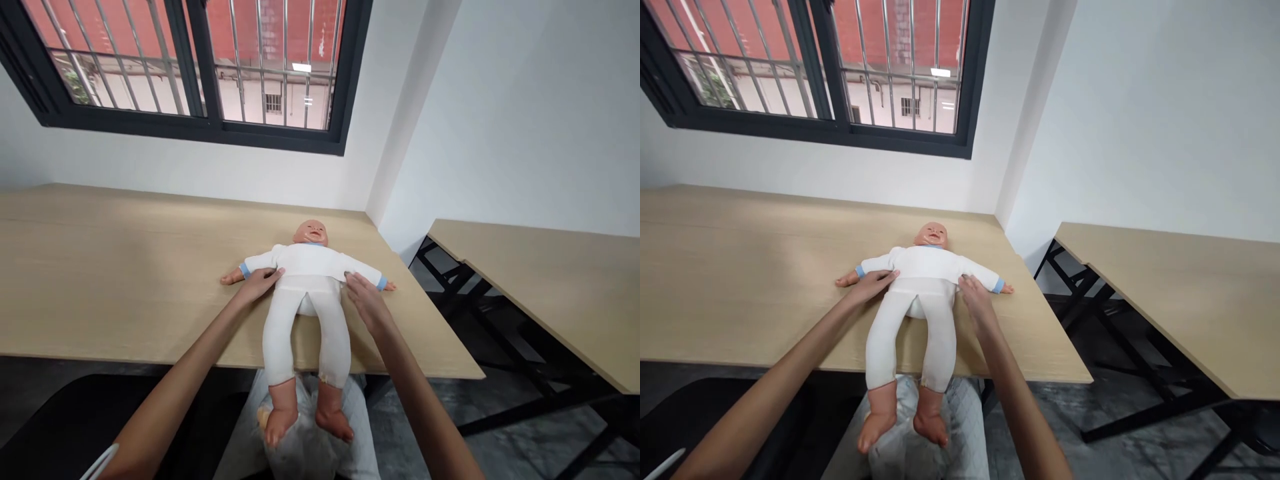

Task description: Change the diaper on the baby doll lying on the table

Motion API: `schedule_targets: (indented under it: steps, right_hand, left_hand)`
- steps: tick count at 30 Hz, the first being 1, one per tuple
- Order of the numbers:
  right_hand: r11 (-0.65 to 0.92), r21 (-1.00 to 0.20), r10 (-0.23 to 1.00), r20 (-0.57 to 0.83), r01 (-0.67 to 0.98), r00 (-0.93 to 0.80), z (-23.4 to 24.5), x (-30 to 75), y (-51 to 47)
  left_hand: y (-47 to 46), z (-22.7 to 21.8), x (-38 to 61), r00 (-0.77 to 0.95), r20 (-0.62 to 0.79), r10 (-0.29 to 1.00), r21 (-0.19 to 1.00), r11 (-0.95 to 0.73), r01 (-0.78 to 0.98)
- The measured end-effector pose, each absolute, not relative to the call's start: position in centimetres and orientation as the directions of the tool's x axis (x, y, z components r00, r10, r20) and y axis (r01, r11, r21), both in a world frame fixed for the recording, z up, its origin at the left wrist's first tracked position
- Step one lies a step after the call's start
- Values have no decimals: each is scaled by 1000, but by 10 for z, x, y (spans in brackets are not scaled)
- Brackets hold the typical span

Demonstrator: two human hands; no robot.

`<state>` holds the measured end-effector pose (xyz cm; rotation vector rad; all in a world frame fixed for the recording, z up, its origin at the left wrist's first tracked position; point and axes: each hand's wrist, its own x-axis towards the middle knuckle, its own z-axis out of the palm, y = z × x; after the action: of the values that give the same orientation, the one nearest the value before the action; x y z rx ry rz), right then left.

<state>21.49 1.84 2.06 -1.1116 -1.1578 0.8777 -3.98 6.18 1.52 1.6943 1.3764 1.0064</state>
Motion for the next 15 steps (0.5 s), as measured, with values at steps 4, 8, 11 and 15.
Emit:
schedule_targets:
  steps: [4,8,11,15]
  right_hand:
    - [256,-942,899,314,216,307,7,241,-84]
    - [155,-877,871,338,454,356,-45,258,-163]
    - [33,-880,979,123,474,161,-98,251,-186]
    - [68,-864,991,-1,500,-137,-140,225,-186]
  left_hand:
    - [-17,26,-55,87,159,983,879,-181,441]
    - [-101,12,-78,438,-409,801,833,131,538]
    - [-126,-24,-79,391,-565,727,701,172,692]
    - [-118,-73,-47,392,-303,868,819,27,574]
